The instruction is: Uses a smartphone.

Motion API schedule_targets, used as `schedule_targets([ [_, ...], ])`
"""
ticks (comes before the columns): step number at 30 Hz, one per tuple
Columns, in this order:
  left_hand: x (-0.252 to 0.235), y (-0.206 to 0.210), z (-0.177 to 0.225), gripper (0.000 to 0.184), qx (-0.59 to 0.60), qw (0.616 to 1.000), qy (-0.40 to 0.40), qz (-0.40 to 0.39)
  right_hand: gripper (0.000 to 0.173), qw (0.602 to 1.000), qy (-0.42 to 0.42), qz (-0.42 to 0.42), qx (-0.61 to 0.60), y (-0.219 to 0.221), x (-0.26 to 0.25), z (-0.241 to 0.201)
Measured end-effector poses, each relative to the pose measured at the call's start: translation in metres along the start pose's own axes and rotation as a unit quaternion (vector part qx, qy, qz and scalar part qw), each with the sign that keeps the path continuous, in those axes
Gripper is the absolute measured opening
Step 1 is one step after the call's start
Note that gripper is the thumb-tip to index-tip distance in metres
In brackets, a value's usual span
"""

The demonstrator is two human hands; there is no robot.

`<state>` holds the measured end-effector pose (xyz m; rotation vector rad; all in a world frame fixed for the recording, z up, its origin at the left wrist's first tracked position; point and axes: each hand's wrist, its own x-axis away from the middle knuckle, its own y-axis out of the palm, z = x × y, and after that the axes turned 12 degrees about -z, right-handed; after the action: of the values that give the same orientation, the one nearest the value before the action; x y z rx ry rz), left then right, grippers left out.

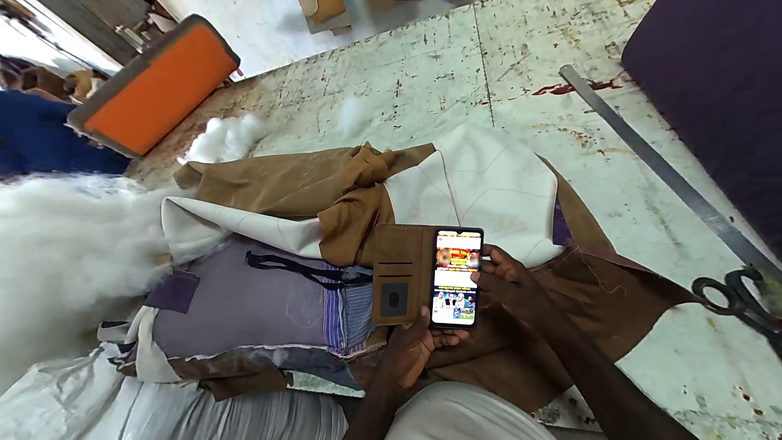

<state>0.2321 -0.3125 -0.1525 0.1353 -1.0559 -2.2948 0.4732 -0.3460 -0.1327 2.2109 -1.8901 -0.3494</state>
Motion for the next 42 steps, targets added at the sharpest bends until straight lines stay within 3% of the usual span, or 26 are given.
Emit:
schedule_targets([
  [14, -0.0005, 0.0006, 0.0006, 0.042, 0.012, 1.000, -0.004, 0.004, 0.051, 1.000, 0.011, -0.012, -0.013, -0.0009, 0.0020, -0.0032],
  [42, -0.0002, -0.0002, 0.0007, 0.040, 0.007, 1.000, -0.006, 0.007, 0.053, 1.000, 0.022, -0.003, -0.010, 0.0011, 0.0014, -0.0054],
])
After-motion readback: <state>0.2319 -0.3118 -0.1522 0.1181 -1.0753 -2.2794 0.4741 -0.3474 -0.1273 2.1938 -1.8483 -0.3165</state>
